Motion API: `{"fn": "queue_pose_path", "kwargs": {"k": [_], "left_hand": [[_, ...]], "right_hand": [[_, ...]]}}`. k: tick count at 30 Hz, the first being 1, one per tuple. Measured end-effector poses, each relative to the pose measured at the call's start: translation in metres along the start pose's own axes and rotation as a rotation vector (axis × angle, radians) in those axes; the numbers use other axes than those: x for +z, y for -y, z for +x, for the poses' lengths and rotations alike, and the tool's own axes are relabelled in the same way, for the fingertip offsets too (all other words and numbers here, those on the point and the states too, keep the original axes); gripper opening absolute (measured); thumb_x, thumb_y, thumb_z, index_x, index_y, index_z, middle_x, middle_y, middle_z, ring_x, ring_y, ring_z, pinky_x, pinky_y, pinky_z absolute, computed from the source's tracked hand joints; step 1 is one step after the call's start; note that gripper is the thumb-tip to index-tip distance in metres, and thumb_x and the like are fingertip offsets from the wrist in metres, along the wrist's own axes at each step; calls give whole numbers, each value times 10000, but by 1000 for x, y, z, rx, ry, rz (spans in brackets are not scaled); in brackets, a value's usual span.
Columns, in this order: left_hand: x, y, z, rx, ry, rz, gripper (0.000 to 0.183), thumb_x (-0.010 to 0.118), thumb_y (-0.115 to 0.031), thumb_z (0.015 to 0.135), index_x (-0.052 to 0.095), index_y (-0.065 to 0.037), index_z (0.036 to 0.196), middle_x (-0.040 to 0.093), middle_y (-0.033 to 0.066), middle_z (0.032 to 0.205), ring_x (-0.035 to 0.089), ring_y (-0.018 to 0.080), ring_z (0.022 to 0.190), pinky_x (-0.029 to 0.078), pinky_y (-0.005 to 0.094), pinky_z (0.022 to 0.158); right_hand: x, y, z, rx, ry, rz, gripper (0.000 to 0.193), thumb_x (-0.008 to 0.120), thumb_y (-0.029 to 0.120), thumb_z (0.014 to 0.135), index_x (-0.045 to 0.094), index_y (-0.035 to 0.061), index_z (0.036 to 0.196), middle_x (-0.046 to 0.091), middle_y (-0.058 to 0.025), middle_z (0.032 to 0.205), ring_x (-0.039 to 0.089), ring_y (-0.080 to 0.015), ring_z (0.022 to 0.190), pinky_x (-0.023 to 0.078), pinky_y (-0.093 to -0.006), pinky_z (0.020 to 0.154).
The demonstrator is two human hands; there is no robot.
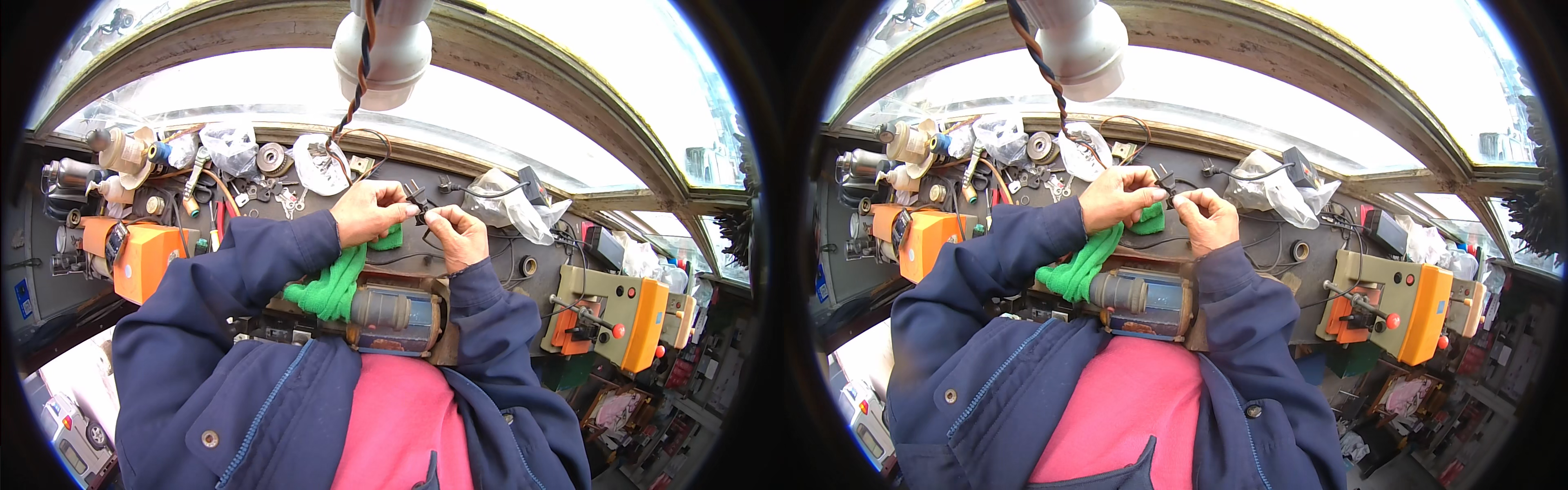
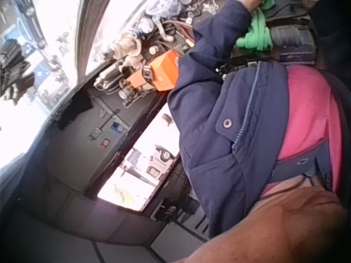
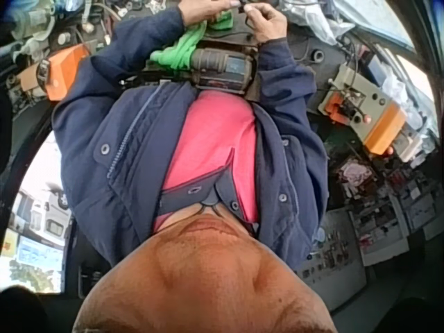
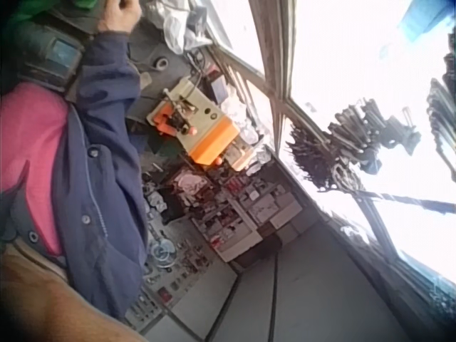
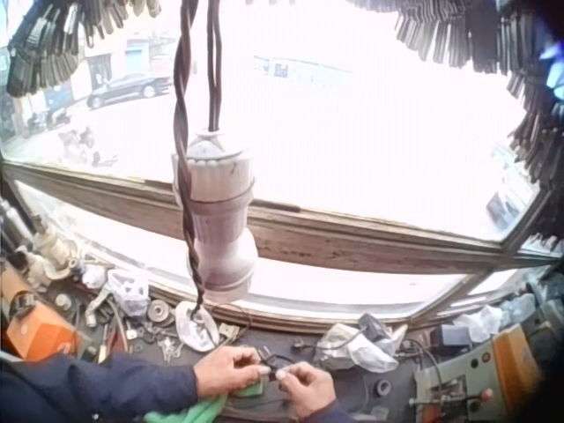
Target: The person assembles an electrical plug by hand, inserting wires into the plug body and tightening internal screws. They repeatedly open and close the plug housing to check the assembly. The task is performed at a cluttered workbench with tools and parts visible.
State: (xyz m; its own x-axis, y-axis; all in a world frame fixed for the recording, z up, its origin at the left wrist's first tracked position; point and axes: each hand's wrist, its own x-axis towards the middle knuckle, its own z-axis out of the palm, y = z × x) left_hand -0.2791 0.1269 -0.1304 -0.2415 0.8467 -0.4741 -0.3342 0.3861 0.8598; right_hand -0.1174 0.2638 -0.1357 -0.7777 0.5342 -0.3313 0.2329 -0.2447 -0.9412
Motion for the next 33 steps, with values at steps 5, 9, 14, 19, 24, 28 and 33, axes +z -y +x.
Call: {"fn": "queue_pose_path", "kwargs": {"k": [5, 9, 14, 19, 24, 28, 33], "left_hand": [[4, -6, -3, -44, 11, 40, 182, 678, -231, 940, 639, -58, 982, 590, -15, 754, 550, 55, 632, 447, 218, 529], [5, -7, -1, -58, 7, 37, 218, 680, -222, 935, 656, -46, 1061, 602, -6, 793, 556, 60, 643, 466, 223, 532], [6, -5, 1, -87, 1, 33, 218, 677, -194, 924, 660, -35, 1073, 614, -1, 826, 560, 63, 654, 474, 225, 533], [7, -2, 5, -51, 28, 82, 177, 663, -157, 917, 658, -39, 1049, 614, -3, 829, 554, 64, 657, 469, 228, 549], [14, -6, 3, 187, -122, 177, 316, 720, -106, 843, 600, -22, 1123, 612, 29, 794, 543, 91, 652, 466, 269, 607], [14, -15, -9, 624, -253, 581, 452, 704, -30, 802, 593, -140, 1226, 626, 75, 1011, 618, 197, 827, 524, 328, 752], [9, -18, -6, 711, -214, 716, 227, 723, -48, 795, 721, -131, 1007, 653, 80, 1046, 651, 286, 967, 536, 371, 844]], "right_hand": [[0, -2, 2, -10, 21, 17, 117, 708, 107, 915, 693, -8, 930, 604, 35, 763, 504, -36, 681, 404, -202, 620], [-2, -4, 4, 24, 63, 40, 109, 698, 101, 923, 695, -6, 942, 626, 28, 815, 522, -36, 735, 416, -202, 671], [-4, -9, 7, 35, 106, 128, 129, 705, 116, 915, 698, -6, 958, 609, 44, 787, 507, -32, 722, 411, -209, 675], [-15, -12, 12, 266, 189, 328, 151, 682, 132, 907, 710, 6, 986, 628, 54, 814, 498, -34, 703, 391, -207, 667], [-21, -11, 18, 343, 296, 404, 185, 642, 160, 937, 697, 30, 1056, 693, -16, 970, 593, -88, 852, 437, -250, 787], [-16, -9, 15, 344, 209, 293, 154, 669, 194, 920, 713, 54, 966, 643, 51, 820, 488, -20, 683, 370, -201, 645], [-10, -9, 10, 298, 132, 215, 179, 654, 220, 940, 724, 61, 986, 674, 48, 857, 507, -21, 717, 393, -205, 676]]}}
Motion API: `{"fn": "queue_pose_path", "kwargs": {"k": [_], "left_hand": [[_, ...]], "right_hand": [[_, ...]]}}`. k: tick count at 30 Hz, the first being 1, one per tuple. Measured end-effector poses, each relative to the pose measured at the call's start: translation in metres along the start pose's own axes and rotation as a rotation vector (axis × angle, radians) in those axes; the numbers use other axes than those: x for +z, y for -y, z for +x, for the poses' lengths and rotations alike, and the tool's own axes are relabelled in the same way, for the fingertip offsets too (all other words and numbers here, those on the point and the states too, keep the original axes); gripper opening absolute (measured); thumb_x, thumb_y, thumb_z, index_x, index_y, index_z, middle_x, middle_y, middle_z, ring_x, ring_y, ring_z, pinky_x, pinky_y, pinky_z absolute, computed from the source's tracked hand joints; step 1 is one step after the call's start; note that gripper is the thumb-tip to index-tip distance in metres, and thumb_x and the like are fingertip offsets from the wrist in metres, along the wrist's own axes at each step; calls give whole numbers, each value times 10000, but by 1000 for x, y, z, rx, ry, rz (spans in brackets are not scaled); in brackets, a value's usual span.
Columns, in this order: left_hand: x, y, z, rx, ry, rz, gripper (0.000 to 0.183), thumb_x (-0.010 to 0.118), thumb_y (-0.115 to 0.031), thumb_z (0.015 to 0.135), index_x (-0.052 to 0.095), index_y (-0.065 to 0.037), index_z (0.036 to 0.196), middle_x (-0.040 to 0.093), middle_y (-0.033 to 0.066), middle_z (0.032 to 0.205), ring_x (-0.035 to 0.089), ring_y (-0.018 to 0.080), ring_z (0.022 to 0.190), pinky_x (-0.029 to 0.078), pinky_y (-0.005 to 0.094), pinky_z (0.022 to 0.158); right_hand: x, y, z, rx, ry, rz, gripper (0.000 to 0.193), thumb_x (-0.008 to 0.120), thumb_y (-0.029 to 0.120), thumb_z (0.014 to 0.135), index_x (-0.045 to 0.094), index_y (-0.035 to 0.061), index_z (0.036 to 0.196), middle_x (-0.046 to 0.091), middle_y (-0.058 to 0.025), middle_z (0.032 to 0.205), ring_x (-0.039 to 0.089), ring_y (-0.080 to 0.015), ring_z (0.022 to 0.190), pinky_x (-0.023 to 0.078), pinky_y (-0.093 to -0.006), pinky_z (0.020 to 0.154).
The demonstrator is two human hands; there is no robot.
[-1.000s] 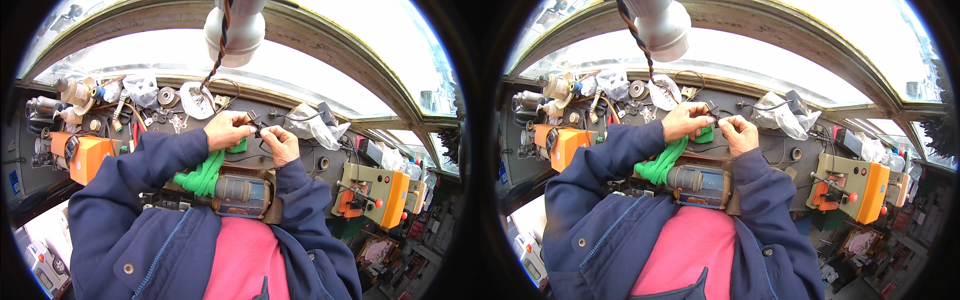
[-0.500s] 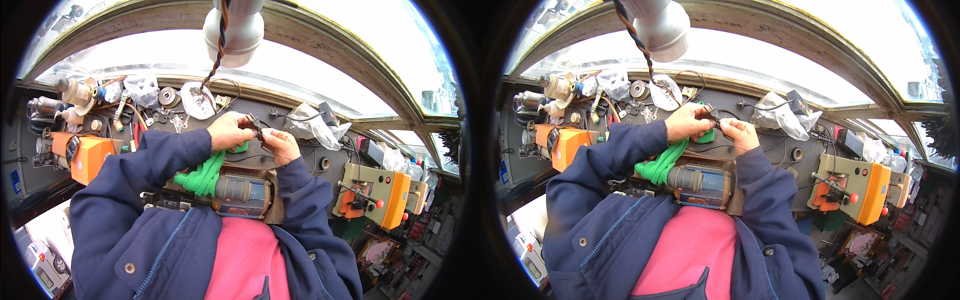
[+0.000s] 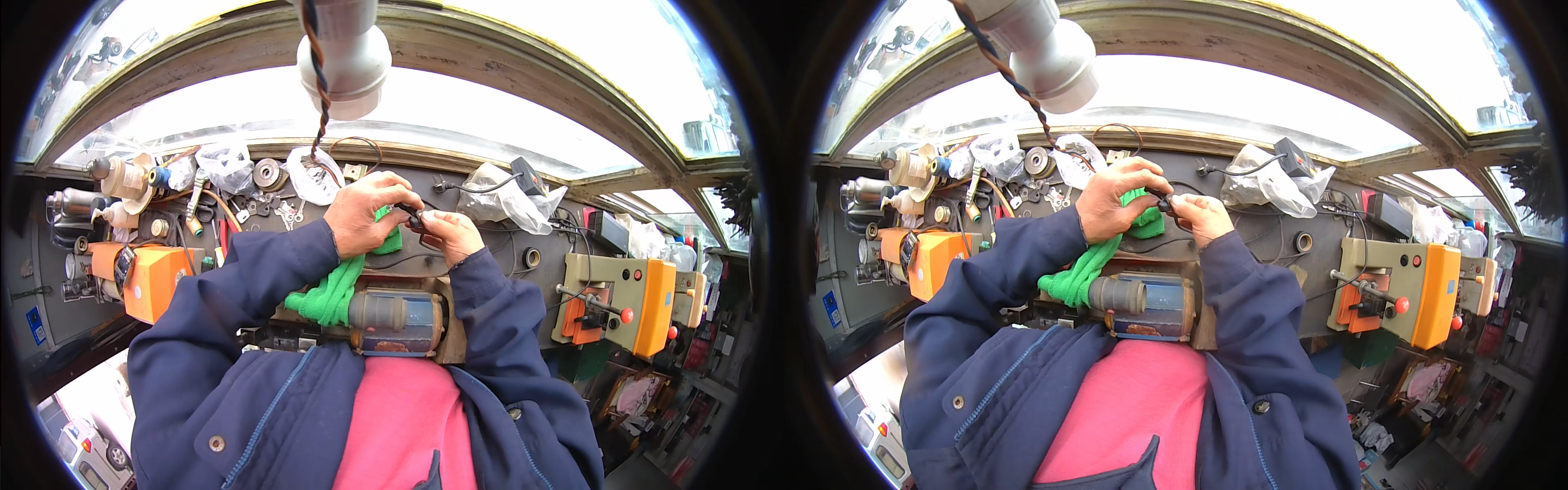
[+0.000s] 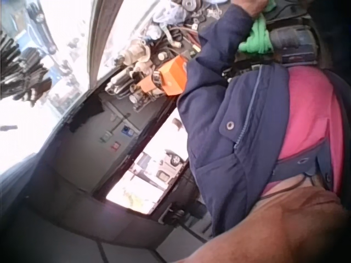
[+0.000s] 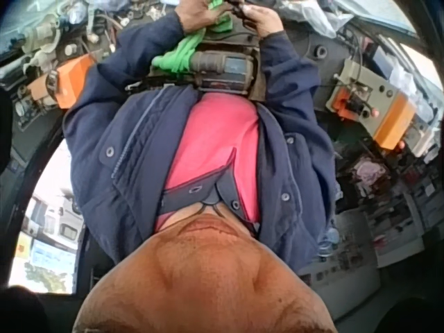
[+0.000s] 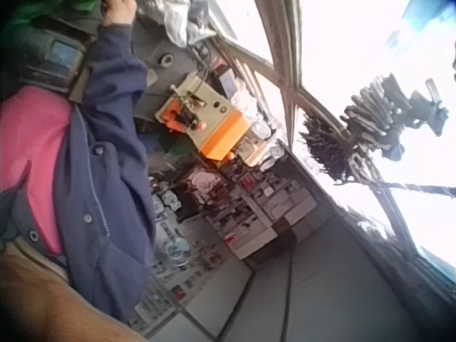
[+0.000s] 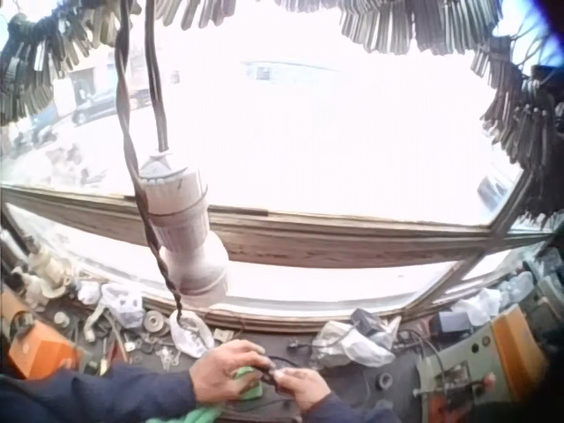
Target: The person assembles an electrical plug by hand, inserting wires into the plug body and tightening internal screws. They repeatedly open and close the plug housing to check the assembly. The task is performed at a cluttered workbench with tools and parts visible.
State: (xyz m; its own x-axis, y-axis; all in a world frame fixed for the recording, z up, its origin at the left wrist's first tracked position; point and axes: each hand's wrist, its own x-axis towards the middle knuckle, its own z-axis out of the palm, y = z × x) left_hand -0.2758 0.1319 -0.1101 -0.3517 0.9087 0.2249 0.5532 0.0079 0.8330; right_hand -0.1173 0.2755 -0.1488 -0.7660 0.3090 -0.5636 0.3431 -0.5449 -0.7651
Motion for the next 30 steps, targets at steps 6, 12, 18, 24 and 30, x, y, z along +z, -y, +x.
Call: {"fn": "queue_pose_path", "kwargs": {"k": [6, 12, 18, 24, 30], "left_hand": [[1, 2, -1, -76, 57, -121, 165, 755, -112, 825, 707, -93, 982, 643, 89, 1004, 636, 267, 943, 507, 354, 823], [3, 6, -1, -243, 85, -127, 137, 740, -152, 870, 683, -58, 950, 621, 92, 937, 613, 225, 862, 485, 331, 776], [8, 12, -1, -335, 88, -353, 164, 605, -194, 989, 666, -41, 993, 572, 57, 771, 549, 145, 730, 465, 294, 680], [4, 15, -8, -536, 283, -583, 206, 556, -101, 960, 620, -8, 1132, 591, -5, 779, 535, 85, 770, 453, 256, 693], [5, 13, -9, -475, 295, -568, 196, 613, -92, 941, 643, -21, 1122, 580, -20, 836, 485, 40, 745, 420, 228, 650]], "right_hand": [[-1, 0, 0, -45, 53, 21, 194, 619, 139, 931, 727, 2, 1014, 703, -8, 922, 589, -66, 808, 444, -217, 766], [11, -5, -6, -159, 77, -89, 229, 681, 22, 847, 689, -34, 1069, 709, -71, 976, 646, -135, 922, 508, -280, 891], [20, -3, -8, -291, -93, -474, 235, 775, 104, 818, 688, 4, 1012, 714, -65, 880, 663, -125, 818, 543, -287, 780], [22, 3, -11, -394, -161, -470, 193, 757, 72, 857, 657, 7, 1009, 677, -19, 903, 614, -80, 857, 508, -243, 803], [26, 9, -18, -598, -190, -599, 132, 742, 11, 829, 662, 9, 934, 665, -33, 887, 617, -112, 858, 495, -266, 803]]}}
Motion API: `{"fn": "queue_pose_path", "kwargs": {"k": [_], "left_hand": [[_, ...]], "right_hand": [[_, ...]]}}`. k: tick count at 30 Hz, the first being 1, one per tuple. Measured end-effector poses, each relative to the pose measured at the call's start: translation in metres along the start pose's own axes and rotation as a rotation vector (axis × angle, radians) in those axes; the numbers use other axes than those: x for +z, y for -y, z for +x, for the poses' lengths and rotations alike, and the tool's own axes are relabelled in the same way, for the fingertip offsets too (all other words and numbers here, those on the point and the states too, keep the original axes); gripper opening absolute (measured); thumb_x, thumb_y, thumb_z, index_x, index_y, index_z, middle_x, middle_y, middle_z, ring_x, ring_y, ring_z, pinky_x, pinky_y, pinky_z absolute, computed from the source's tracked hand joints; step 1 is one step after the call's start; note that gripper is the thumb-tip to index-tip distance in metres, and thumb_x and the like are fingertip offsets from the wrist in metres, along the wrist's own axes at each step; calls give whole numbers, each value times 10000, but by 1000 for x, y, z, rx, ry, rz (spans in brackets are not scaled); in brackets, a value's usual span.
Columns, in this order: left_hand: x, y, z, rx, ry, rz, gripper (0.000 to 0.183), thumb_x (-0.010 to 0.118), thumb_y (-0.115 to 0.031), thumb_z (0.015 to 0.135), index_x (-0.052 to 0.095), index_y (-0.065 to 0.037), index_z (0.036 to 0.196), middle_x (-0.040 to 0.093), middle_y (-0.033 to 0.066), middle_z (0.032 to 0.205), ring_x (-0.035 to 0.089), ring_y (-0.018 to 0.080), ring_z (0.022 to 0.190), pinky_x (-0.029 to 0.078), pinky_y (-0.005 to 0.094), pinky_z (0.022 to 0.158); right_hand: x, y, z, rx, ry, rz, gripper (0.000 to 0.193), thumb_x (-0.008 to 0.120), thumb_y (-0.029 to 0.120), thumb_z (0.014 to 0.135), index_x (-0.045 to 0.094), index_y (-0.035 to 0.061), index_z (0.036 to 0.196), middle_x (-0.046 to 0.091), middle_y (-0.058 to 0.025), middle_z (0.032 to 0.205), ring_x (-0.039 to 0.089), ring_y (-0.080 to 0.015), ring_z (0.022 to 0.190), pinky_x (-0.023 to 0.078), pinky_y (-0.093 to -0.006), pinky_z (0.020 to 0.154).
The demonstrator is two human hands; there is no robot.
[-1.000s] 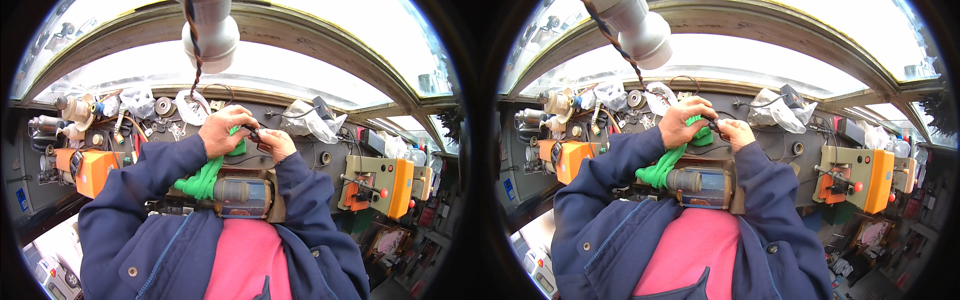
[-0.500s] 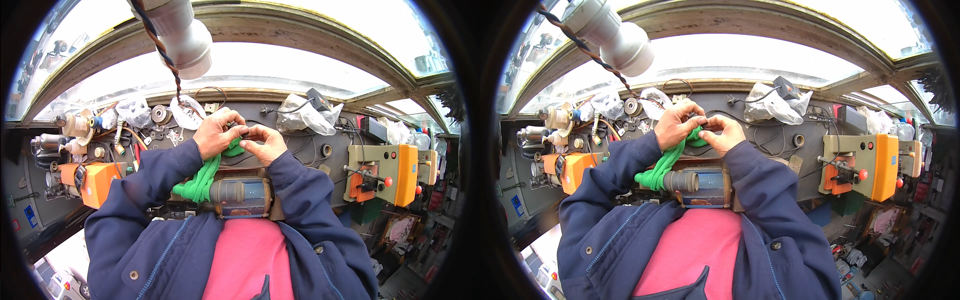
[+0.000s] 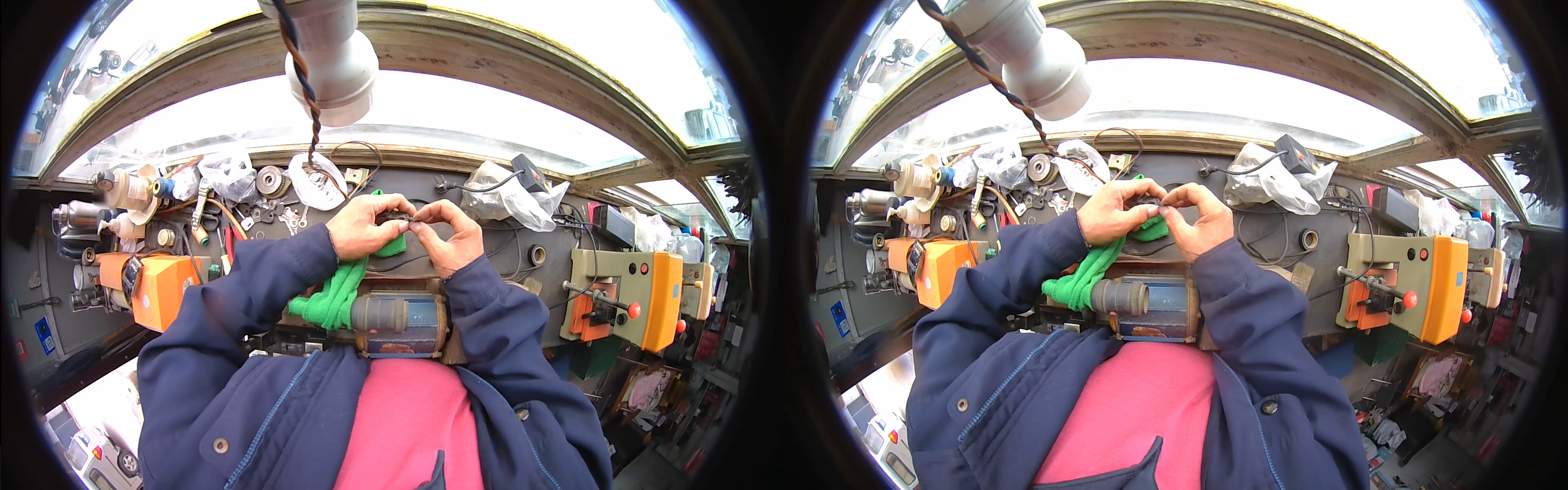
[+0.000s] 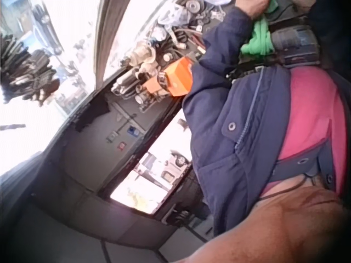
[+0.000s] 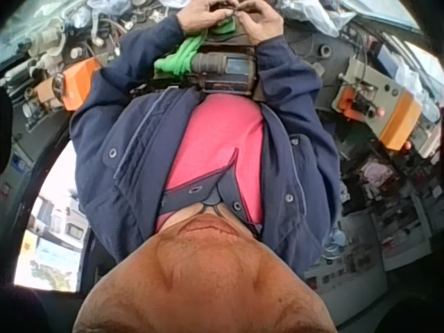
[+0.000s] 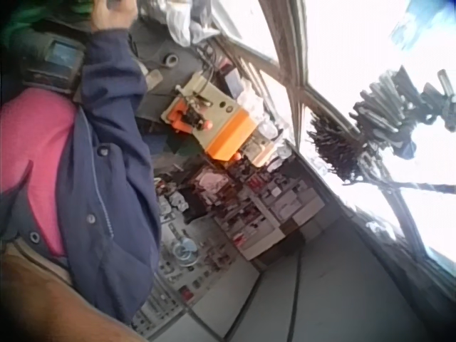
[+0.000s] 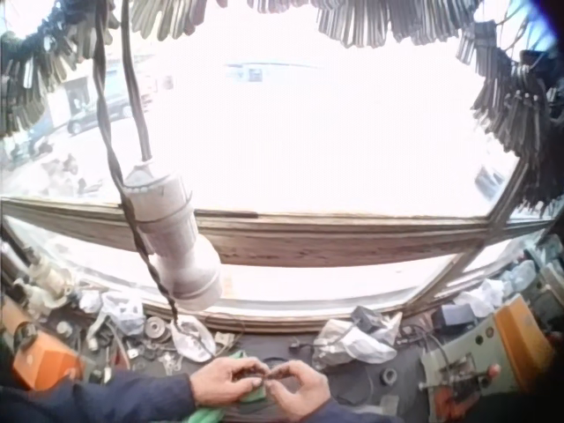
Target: The person assembles an electrical plug by hand, inserting wires into the plug body and tightening internal screws. They repeatedly open and close the plug housing to check the assembly. The task is performed at a cluttered workbench with tools and parts visible.
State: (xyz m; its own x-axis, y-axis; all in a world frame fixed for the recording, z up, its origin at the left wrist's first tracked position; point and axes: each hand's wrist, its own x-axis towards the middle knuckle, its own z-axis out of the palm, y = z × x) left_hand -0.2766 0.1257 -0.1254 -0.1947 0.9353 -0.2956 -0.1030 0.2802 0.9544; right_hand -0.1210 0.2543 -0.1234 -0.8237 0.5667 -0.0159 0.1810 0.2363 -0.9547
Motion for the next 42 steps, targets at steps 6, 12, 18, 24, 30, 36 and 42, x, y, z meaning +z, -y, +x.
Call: {"fn": "queue_pose_path", "kwargs": {"k": [6, 12, 18, 24, 30, 36, 42], "left_hand": [[-1, -1, -1, -38, 27, -161, 164, 599, -102, 961, 640, -47, 1111, 546, -37, 777, 466, 33, 662, 390, 221, 581], [0, -1, -2, -3, 24, -200, 175, 619, -171, 960, 635, -75, 1107, 530, -35, 726, 502, 47, 599, 414, 227, 549], [-2, -2, -2, 9, 38, -183, 212, 643, -189, 974, 624, -31, 1114, 606, -4, 946, 559, 58, 718, 482, 223, 650], [5, 0, 0, 100, -23, -141, 155, 639, -173, 957, 658, -52, 1052, 572, -19, 688, 522, 55, 613, 449, 250, 572], [1, -4, -1, 2, 20, -59, 167, 615, -122, 972, 627, -8, 1093, 619, 0, 912, 569, 60, 749, 491, 235, 687], [2, -7, -2, 33, 1, -13, 143, 607, -92, 963, 631, -11, 1077, 617, 2, 875, 565, 57, 755, 489, 241, 676], [5, -10, -3, 257, -111, 235, 153, 647, -55, 897, 637, 11, 1034, 660, 72, 872, 623, 135, 793, 510, 290, 710]], "right_hand": [[-6, 10, -3, -222, -66, -149, 158, 737, -51, 771, 669, 4, 902, 657, -93, 942, 639, -186, 873, 494, -296, 823], [-2, 10, -6, -100, -104, -6, 116, 727, -12, 825, 670, -1, 924, 701, -98, 920, 675, -182, 865, 514, -293, 808], [-1, 6, -10, -39, -149, 61, 101, 721, 30, 873, 660, -2, 946, 695, -45, 881, 634, -110, 870, 501, -263, 818], [-2, 8, -8, 30, -138, 231, 74, 707, 21, 901, 652, 2, 947, 658, -5, 868, 592, -66, 807, 466, -214, 739], [0, 9, -10, 77, -148, 156, 69, 695, 46, 927, 645, 1, 942, 656, -2, 834, 579, -53, 746, 450, -196, 685], [1, 6, -9, 55, -184, 110, 98, 716, 59, 891, 645, -10, 888, 667, -37, 744, 608, -76, 698, 501, -241, 684], [3, 3, -6, 125, -162, 182, 108, 709, 62, 895, 627, -4, 873, 659, -23, 743, 597, -70, 684, 491, -238, 661]]}}
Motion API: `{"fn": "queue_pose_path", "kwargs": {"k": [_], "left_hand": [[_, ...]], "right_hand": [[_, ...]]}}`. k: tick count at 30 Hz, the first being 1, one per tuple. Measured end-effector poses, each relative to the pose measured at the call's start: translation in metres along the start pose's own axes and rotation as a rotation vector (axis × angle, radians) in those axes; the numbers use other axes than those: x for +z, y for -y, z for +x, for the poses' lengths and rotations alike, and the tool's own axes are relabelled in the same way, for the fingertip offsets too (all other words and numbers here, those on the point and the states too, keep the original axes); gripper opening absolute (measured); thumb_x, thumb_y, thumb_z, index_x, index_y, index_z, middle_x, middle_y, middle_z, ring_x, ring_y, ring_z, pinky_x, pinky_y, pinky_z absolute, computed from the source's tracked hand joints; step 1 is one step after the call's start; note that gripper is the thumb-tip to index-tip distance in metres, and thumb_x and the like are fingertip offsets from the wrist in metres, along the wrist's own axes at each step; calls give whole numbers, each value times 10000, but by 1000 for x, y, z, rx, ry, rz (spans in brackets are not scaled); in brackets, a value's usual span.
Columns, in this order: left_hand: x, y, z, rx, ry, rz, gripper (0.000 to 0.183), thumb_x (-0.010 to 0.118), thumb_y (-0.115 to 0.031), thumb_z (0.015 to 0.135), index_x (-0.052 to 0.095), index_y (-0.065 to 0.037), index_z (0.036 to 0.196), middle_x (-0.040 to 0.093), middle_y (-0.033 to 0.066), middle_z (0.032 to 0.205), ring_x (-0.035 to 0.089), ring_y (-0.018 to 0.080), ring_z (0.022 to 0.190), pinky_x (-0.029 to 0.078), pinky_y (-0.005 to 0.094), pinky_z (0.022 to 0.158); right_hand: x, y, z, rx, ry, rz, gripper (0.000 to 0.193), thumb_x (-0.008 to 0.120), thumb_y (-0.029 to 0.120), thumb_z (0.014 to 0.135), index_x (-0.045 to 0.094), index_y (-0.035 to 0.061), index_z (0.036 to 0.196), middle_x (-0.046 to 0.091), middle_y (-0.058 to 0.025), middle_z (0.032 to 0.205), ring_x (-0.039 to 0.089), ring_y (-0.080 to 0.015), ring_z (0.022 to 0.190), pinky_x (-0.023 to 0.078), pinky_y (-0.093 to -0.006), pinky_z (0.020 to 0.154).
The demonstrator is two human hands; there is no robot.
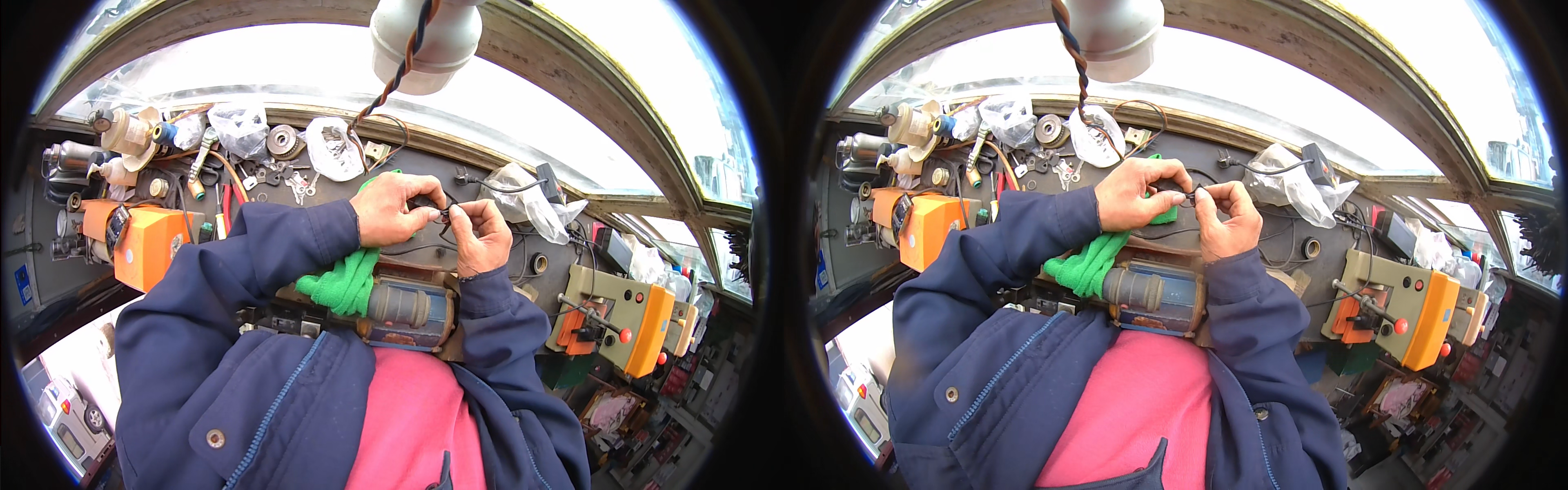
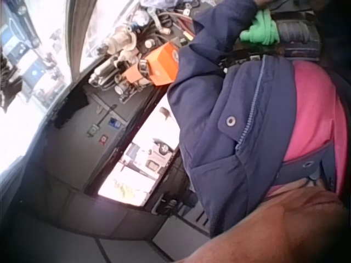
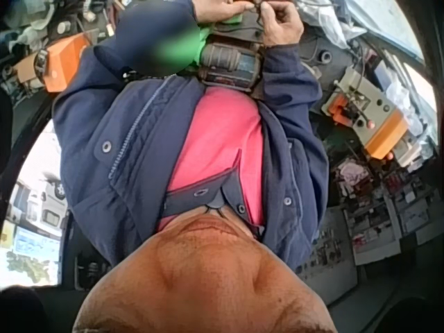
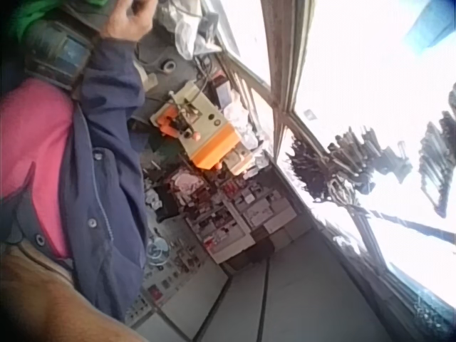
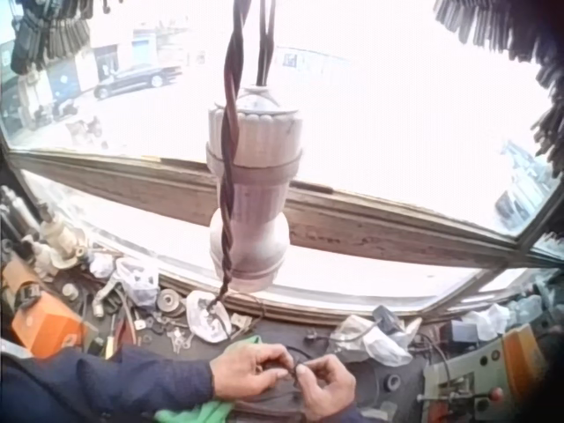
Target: The person assembles an electrical plug by hand, inserting wires into the plug body and tightening internal screws. They repeatedly open and close the plug housing to check the assembly. The task is performed at a cluttered workbench with tools and parts visible.
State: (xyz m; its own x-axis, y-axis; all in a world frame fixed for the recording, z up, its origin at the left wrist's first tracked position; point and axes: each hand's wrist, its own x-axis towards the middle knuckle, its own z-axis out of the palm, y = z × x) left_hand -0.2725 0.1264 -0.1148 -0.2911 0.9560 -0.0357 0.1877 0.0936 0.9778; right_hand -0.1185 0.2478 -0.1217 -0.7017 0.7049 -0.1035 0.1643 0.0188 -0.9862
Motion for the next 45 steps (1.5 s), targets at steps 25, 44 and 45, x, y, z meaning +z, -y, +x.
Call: {"fn": "queue_pose_path", "kwargs": {"k": [25, 44, 45], "left_hand": [[4, -5, -2, 423, -96, 451, 264, 675, 22, 779, 606, -27, 1029, 634, 142, 925, 605, 351, 857, 486, 409, 768], [3, -8, 2, 434, -42, 584, 262, 678, 21, 758, 602, -33, 1004, 634, 131, 879, 622, 346, 780, 482, 413, 710], [3, -8, 2, 421, -35, 579, 260, 679, 18, 758, 600, -32, 1000, 635, 134, 882, 626, 351, 780, 484, 418, 702]], "right_hand": [[-10, -15, 12, 385, 205, 414, 55, 661, 24, 904, 626, 6, 866, 670, -75, 813, 670, -180, 692, 561, -304, 682], [-6, -17, 15, 494, 179, 393, 155, 682, 55, 913, 570, -52, 928, 698, -184, 825, 710, -227, 669, 626, -345, 632], [-6, -15, 14, 496, 179, 366, 156, 678, 53, 913, 566, -53, 937, 698, -187, 828, 709, -227, 669, 626, -345, 630]]}}
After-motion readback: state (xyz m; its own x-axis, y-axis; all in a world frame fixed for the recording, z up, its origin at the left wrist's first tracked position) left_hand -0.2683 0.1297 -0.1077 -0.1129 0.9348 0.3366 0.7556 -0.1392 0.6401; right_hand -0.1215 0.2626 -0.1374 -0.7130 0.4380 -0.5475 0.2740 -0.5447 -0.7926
